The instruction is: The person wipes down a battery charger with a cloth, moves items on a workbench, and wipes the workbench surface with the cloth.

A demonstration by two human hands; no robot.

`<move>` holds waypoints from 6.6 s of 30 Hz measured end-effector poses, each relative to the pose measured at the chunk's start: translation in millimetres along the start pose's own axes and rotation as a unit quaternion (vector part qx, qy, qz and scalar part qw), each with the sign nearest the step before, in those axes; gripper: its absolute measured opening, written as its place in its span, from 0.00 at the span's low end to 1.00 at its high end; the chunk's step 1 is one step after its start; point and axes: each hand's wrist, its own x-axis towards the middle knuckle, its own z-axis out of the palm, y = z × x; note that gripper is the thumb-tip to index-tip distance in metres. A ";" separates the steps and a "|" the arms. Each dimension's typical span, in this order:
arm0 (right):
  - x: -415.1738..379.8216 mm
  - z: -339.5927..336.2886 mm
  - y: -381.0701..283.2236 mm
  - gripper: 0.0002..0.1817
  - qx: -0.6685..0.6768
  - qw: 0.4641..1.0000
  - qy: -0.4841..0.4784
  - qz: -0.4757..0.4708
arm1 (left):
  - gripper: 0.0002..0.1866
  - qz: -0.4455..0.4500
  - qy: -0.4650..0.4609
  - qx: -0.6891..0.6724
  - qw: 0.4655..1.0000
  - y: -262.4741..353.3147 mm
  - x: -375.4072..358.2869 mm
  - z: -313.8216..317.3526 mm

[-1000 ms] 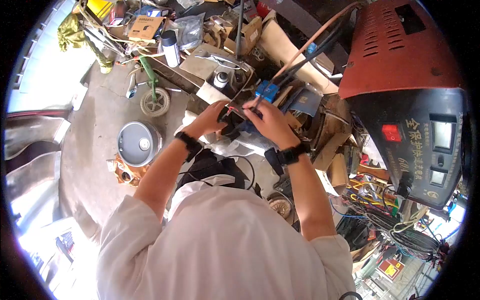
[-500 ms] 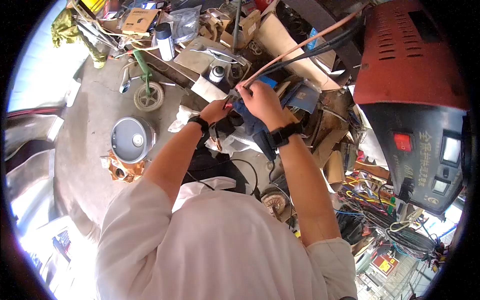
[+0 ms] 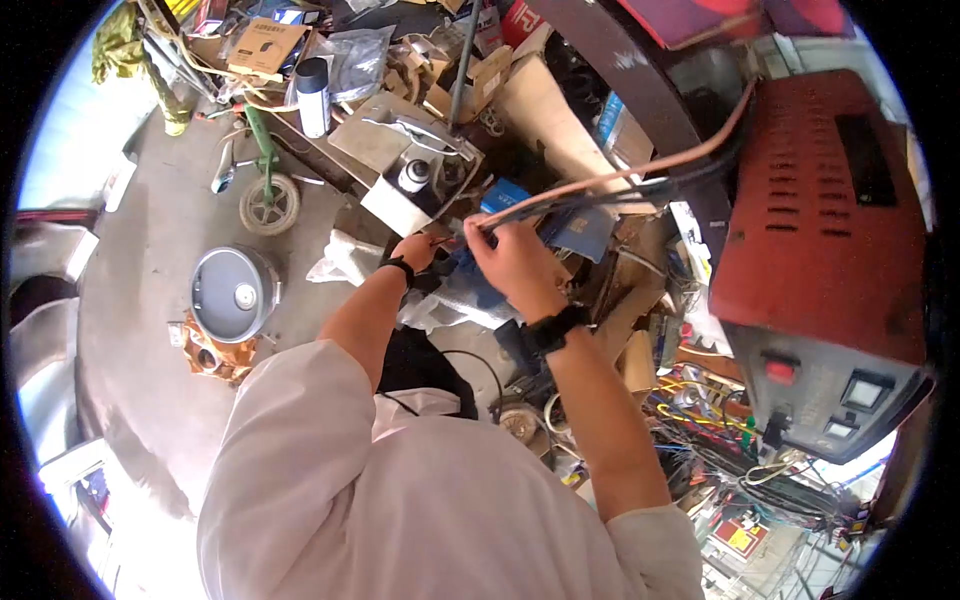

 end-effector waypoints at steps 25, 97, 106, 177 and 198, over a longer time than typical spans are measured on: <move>0.4 -19.0 7.3 0.05 -0.023 0.996 -0.087 0.026 | 0.14 -0.015 -0.127 -0.254 0.959 -99.0 2.8 49.3; -185.0 -76.5 -161.4 0.13 0.453 0.889 -0.032 0.051 | 0.21 0.485 0.103 0.218 0.840 378.1 -312.7 -296.2; -217.1 -87.0 -155.7 0.15 0.306 0.947 0.032 0.090 | 0.09 0.653 -0.080 0.325 0.680 412.9 -245.6 -272.9; -84.5 -251.7 -217.7 0.17 0.234 0.941 0.181 -0.167 | 0.35 0.456 -0.128 -0.180 0.862 485.8 -230.6 -317.3; -99.0 -10.6 -137.9 0.55 0.289 0.949 0.088 0.094 | 0.23 0.334 -0.151 -0.495 0.788 514.0 -216.6 -362.2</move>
